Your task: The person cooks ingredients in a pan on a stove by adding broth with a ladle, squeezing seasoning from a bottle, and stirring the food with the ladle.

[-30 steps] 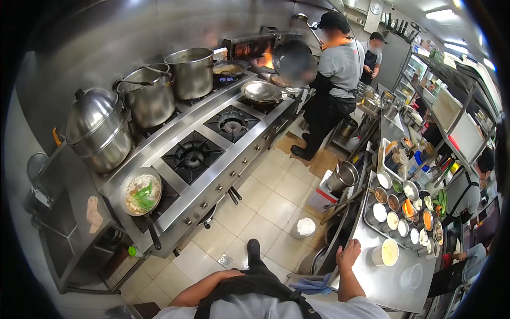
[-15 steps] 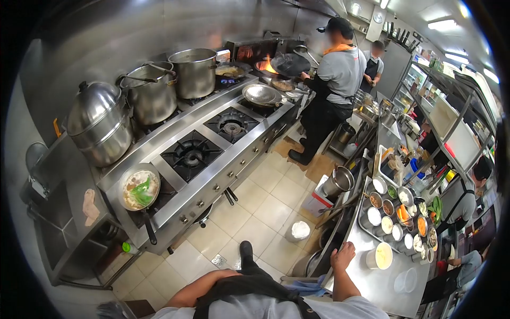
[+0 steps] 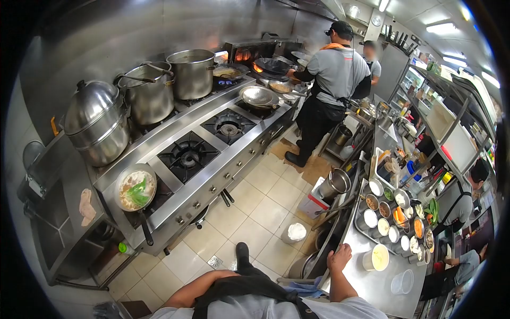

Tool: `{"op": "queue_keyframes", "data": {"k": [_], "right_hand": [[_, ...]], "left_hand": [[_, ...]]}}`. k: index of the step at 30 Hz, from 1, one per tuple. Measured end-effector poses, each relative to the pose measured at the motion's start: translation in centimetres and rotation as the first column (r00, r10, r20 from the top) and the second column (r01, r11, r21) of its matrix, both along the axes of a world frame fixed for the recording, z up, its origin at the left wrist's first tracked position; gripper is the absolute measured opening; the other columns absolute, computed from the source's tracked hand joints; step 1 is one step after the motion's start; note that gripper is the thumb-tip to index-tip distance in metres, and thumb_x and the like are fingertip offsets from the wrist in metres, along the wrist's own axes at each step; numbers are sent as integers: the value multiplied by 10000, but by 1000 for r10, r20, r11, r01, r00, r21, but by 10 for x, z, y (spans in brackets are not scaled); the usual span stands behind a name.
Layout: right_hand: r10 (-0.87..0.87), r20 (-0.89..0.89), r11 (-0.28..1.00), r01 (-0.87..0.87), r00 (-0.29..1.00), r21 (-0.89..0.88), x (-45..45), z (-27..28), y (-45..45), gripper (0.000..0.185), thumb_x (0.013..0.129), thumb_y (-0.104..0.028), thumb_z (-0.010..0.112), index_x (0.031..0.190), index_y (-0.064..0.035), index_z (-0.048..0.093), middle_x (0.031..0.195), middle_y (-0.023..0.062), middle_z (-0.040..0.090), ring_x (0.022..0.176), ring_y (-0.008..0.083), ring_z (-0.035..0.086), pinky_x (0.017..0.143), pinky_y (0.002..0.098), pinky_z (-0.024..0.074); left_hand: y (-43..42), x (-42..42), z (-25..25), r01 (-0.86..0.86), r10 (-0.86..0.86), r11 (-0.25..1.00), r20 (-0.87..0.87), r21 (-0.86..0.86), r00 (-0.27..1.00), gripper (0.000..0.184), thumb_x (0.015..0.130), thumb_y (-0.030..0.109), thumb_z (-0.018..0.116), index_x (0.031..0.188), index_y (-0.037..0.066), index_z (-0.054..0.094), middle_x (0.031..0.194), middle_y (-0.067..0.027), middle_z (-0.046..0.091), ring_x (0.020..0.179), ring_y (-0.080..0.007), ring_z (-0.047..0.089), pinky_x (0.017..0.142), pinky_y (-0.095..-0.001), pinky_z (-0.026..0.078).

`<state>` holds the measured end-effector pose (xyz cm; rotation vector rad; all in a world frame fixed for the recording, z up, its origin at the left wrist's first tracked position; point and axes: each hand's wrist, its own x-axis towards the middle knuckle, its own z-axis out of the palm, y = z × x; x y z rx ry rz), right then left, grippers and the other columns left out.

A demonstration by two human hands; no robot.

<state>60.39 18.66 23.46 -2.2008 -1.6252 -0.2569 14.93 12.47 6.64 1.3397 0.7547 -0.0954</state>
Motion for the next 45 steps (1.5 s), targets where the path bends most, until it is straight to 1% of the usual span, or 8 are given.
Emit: {"op": "queue_keyframes", "data": {"k": [15, 22, 27, 29, 32, 34, 40, 45], "right_hand": [[7, 16, 1000, -7, 1000, 10, -5, 6, 0, 447, 657, -112, 657, 1072, 0, 532, 1146, 159, 460, 1130, 323, 414, 949, 421, 316], [-5, 14, 1000, 5, 1000, -11, -5, 7, -1, 471, 653, -116, 662, 1091, 0, 531, 1155, 160, 461, 1133, 323, 416, 950, 421, 319], [-12, 11, 1000, 12, 1000, -1, -3, 1, -1, 480, 653, -107, 666, 1100, -3, 525, 1165, 170, 463, 1135, 333, 417, 955, 430, 320], [9, 27, 1000, -10, 1000, 12, 0, -4, 0, 492, 655, -106, 668, 1111, 3, 520, 1175, 177, 469, 1143, 338, 417, 961, 440, 320], [17, 21, 1000, -17, 1000, -18, -3, -2, 0, 499, 653, -96, 672, 1116, 2, 514, 1190, 201, 468, 1136, 371, 426, 942, 455, 336], [5, 57, 999, -2, 998, -45, -1, -6, 0, 498, 655, -99, 673, 1117, 1, 515, 1196, 195, 469, 1141, 366, 425, 935, 461, 343], [10, 110, 997, -1, 994, -80, 7, -17, 1, 479, 686, -118, 662, 1133, -18, 521, 1184, 158, 459, 1106, 352, 444, 899, 487, 370], [26, 113, 997, -17, 993, -77, 6, -17, 3, 470, 672, -111, 671, 1107, -20, 518, 1171, 158, 464, 1104, 349, 440, 894, 479, 370]], "left_hand": [[-6, -2, -49, 65, -60, 992, -42, 106, 997, 460, 943, 439, 334, 1267, 179, 531, 1274, -129, 537, 1186, -285, 487, 1011, -368, 337], [-6, -2, -7, -29, 30, 1000, -57, 6, 998, 550, 898, 528, 394, 1253, 138, 551, 1283, -136, 533, 1210, -276, 470, 1018, -363, 329], [-10, 3, -29, -81, 69, 993, -132, -81, 989, 565, 897, 529, 412, 1264, 120, 543, 1307, -137, 514, 1231, -265, 452, 1027, -362, 322], [-4, 2, -11, -14, 15, 1000, -88, 14, 996, 551, 903, 511, 419, 1262, 113, 544, 1302, -141, 518, 1227, -264, 454, 1023, -366, 327], [-7, 2, 51, -214, 200, 962, -98, -168, 975, 475, 939, 404, 438, 1230, 49, 558, 1226, -95, 572, 1113, -187, 524, 946, -341, 398], [-5, 6, -18, -162, 161, 983, -24, -89, 987, 502, 938, 424, 437, 1227, 32, 558, 1194, -106, 593, 1103, -190, 533, 949, -341, 395], [-4, 15, -74, -126, 123, 987, 35, 97, 992, 479, 937, 440, 411, 1252, 106, 548, 1238, -131, 566, 1128, -263, 524, 959, -375, 383], [-5, 10, -23, -182, 175, 979, -82, -94, 981, 550, 912, 487, 424, 1234, 59, 551, 1253, -165, 547, 1147, -277, 511, 964, -386, 376]]}}
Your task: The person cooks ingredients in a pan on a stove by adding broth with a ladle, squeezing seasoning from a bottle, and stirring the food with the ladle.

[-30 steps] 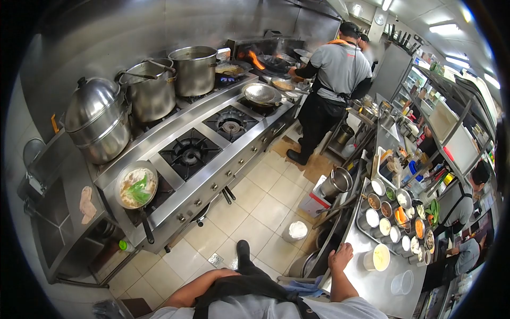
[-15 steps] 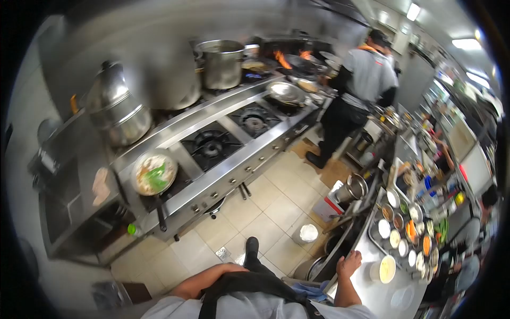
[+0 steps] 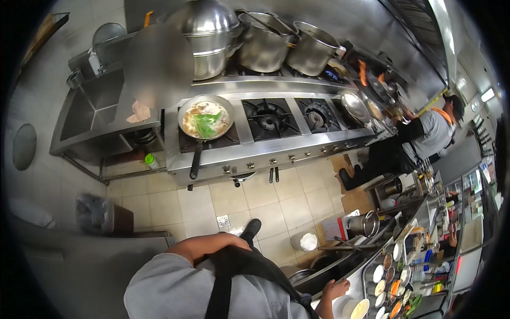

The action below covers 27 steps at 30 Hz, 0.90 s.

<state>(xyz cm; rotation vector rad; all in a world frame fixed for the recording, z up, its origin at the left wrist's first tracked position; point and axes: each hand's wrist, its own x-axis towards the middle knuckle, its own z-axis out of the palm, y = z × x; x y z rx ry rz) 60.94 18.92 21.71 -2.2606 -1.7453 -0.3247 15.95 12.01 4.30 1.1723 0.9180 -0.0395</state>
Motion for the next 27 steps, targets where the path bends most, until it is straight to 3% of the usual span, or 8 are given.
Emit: {"op": "queue_keyframes", "data": {"k": [6, 8, 10, 11, 13, 16, 17, 27], "right_hand": [[-14, -13, 999, 15, 1000, 40, -2, 4, -1, 479, 637, -136, 656, 1083, -19, 527, 1166, 170, 481, 1107, 351, 441, 900, 465, 359], [-17, -21, 999, 18, 1000, 48, -5, 6, -1, 476, 638, -139, 657, 1079, -18, 527, 1165, 169, 481, 1106, 350, 441, 904, 462, 356], [-13, -35, 998, 15, 999, 62, -11, 11, -1, 467, 641, -119, 659, 1079, -26, 527, 1162, 163, 480, 1110, 344, 437, 914, 457, 350], [-12, -39, 998, 14, 999, 61, -10, 12, -1, 462, 646, -116, 658, 1080, -34, 525, 1163, 160, 476, 1115, 340, 434, 916, 456, 351], [7, -52, 997, -3, 999, 76, -5, 9, -1, 465, 648, -114, 650, 1089, -32, 524, 1177, 180, 467, 1122, 351, 427, 927, 459, 343], [49, -99, 988, -34, 994, 152, 3, -2, -1, 513, 641, -111, 657, 1123, -13, 515, 1186, 223, 461, 1115, 390, 426, 941, 478, 329], [61, -88, 983, -44, 994, 178, 5, -3, -1, 521, 632, -100, 662, 1125, -6, 523, 1169, 219, 479, 1113, 383, 434, 958, 471, 324], [-61, -94, 991, 71, 994, 111, -1, 20, -1, 458, 657, -130, 652, 1092, -35, 544, 1118, 136, 493, 1094, 298, 450, 913, 412, 356]], "left_hand": [[-6, -7, 8, -22, 24, 997, -20, 76, 1000, 533, 912, 449, 447, 1218, 27, 560, 1219, -154, 571, 1104, -262, 532, 946, -367, 393], [-8, -4, -26, 26, -26, 999, 15, 34, 1000, 565, 902, 493, 442, 1227, 46, 559, 1268, -168, 534, 1186, -285, 480, 998, -378, 350], [-2, -7, -19, 23, -23, 1000, 42, 6, 999, 565, 902, 483, 453, 1221, 29, 557, 1261, -160, 538, 1178, -271, 482, 996, -369, 352], [-4, -11, 38, 0, 0, 1000, 50, 1, 999, 549, 906, 451, 466, 1211, 3, 557, 1230, -145, 560, 1130, -245, 510, 968, -356, 377], [-4, -15, 47, -24, 24, 1000, 13, 18, 1000, 552, 907, 433, 489, 1200, -30, 553, 1190, -120, 590, 1081, -215, 540, 938, -340, 401], [0, -16, 42, 98, -98, 995, -51, 10, 994, 505, 937, 448, 388, 1248, 83, 547, 1269, -142, 543, 1186, -260, 493, 1017, -340, 338], [3, -18, 27, 198, -196, 966, -29, 164, 980, 488, 939, 442, 396, 1238, 93, 559, 1251, -117, 558, 1147, -229, 513, 1002, -325, 350], [4, -35, 50, 293, -288, 954, -70, 70, 955, 482, 943, 432, 394, 1219, 76, 565, 1229, -113, 572, 1128, -231, 521, 988, -328, 358]]}}
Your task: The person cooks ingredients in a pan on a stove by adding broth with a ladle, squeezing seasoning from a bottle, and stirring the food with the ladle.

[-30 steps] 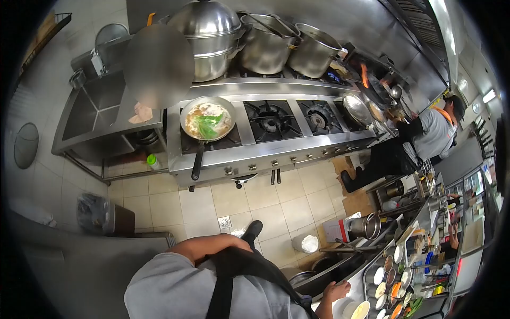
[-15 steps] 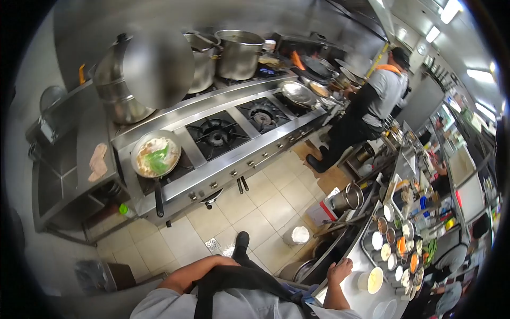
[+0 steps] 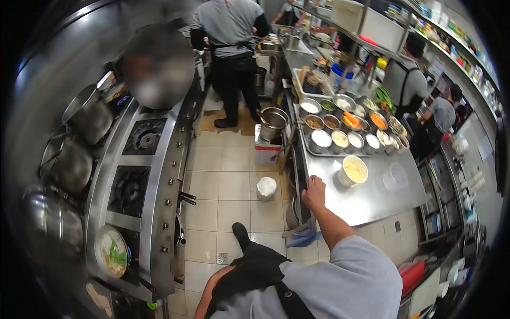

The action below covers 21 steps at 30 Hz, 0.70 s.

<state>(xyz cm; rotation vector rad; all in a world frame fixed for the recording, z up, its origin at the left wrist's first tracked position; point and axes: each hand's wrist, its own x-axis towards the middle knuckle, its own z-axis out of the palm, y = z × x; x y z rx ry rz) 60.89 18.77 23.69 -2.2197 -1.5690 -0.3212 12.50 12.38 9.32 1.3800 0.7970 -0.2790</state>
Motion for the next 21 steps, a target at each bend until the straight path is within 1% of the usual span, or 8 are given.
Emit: {"op": "queue_keyframes", "data": {"k": [9, 14, 21], "right_hand": [[-45, -10, 997, 44, 999, -68, 5, -2, -3, 443, 689, -176, 676, 1100, -62, 552, 1145, 110, 481, 1121, 270, 434, 927, 395, 349], [-54, 4, 997, 54, 999, -47, 8, -8, 2, 443, 684, -166, 682, 1097, -64, 560, 1152, 105, 485, 1125, 268, 434, 924, 395, 347], [-16, -10, 998, 15, 1000, -56, 12, -9, 2, 416, 656, -155, 688, 1044, -56, 576, 1159, 130, 485, 1135, 282, 428, 924, 406, 335]], "left_hand": [[9, 22, 11, 81, -81, 997, -14, -20, 997, 478, 947, 423, 393, 1202, 61, 571, 1209, -110, 584, 1110, -232, 528, 975, -331, 366], [13, 36, 9, 94, -94, 995, 6, -14, 996, 477, 949, 419, 393, 1193, 52, 575, 1197, -108, 591, 1101, -233, 532, 968, -332, 370], [18, 78, 13, 95, -95, 995, 25, 2, 995, 475, 951, 412, 392, 1180, 40, 580, 1182, -105, 600, 1087, -235, 538, 958, -334, 375]]}}
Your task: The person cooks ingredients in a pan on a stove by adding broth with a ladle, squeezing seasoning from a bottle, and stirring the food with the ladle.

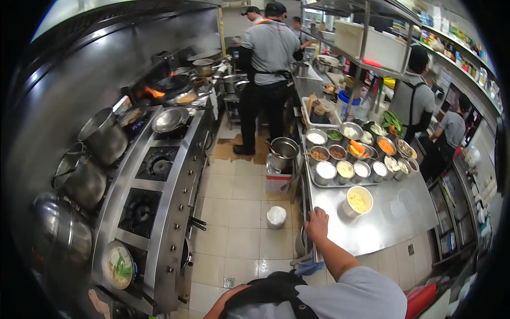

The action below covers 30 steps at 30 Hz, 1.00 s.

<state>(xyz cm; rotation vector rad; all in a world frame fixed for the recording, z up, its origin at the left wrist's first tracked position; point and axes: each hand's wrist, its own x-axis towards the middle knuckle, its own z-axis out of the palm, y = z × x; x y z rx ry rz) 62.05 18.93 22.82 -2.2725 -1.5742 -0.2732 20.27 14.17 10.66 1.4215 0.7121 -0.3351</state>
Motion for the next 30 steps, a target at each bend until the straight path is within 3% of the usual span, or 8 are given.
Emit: {"op": "queue_keyframes", "data": {"k": [9, 12, 13, 16, 17, 19, 23, 30], "right_hand": [[85, -128, 996, -81, 988, 38, 8, 8, -6, 371, 658, -134, 686, 1001, -43, 580, 1164, 184, 489, 1147, 329, 427, 939, 443, 332], [316, -221, 941, -275, 923, 198, 11, 6, -3, 326, 657, -97, 678, 963, -50, 573, 1095, 171, 537, 1076, 332, 483, 905, 433, 370], [382, -234, 916, -333, 894, 224, 13, -4, -3, 288, 660, -71, 669, 929, -57, 568, 1004, 147, 577, 1004, 331, 523, 878, 428, 392], [524, -338, 851, -491, 782, 186, 10, -1, -11, 110, 735, -114, 660, 819, -60, 614, 779, 119, 617, 779, 310, 594, 729, 399, 464], [544, -356, 834, -538, 760, 125, 10, 0, -11, 105, 746, -133, 658, 812, -62, 620, 754, 113, 622, 749, 305, 599, 704, 395, 470], [558, -382, 800, -600, 736, 12, 11, -3, -10, 114, 769, -172, 656, 798, -65, 632, 706, 100, 631, 689, 295, 611, 654, 388, 481], [584, -332, 739, -654, 741, -159, 14, -10, -3, 177, 770, -237, 656, 831, -71, 644, 748, 101, 662, 736, 291, 639, 673, 393, 490], [672, -247, 644, -715, 699, -272, 13, -2, -5, 239, 756, -281, 664, 836, -56, 648, 847, 125, 662, 814, 292, 630, 737, 393, 482]], "left_hand": [[-17, 96, 11, -62, 60, 997, 71, 35, 996, 474, 955, 403, 391, 1162, 25, 586, 1162, -102, 612, 1070, -237, 545, 945, -337, 382], [-34, 133, 25, -166, 156, 983, 119, 78, 981, 473, 956, 401, 390, 1157, 20, 588, 1155, -101, 616, 1064, -237, 548, 941, -338, 385], [-36, 141, -6, -140, 133, 988, 95, 68, 987, 464, 960, 394, 386, 1137, 19, 595, 1127, -116, 624, 1025, -242, 557, 916, -350, 396], [-49, 164, -93, -125, 93, 980, 199, 155, 976, 460, 969, 388, 369, 1076, 12, 609, 1053, -170, 634, 925, -257, 574, 838, -386, 421], [-58, 172, -98, -129, 95, 977, 196, 171, 976, 433, 958, 371, 394, 1086, 21, 614, 1065, -158, 640, 952, -229, 573, 859, -379, 417], [-66, 178, -78, -121, 100, 970, 105, 212, 989, 412, 942, 368, 427, 1111, 45, 618, 1114, -159, 627, 1004, -209, 570, 897, -380, 404], [-91, 181, -40, -269, 271, 944, 13, 193, 962, 420, 941, 376, 427, 1115, 44, 617, 1125, -158, 622, 1015, -217, 567, 903, -383, 401], [-122, 180, -25, -461, 479, 860, -35, 219, 877, 435, 938, 390, 428, 1121, 42, 614, 1143, -156, 614, 1033, -230, 563, 913, -388, 395]]}}
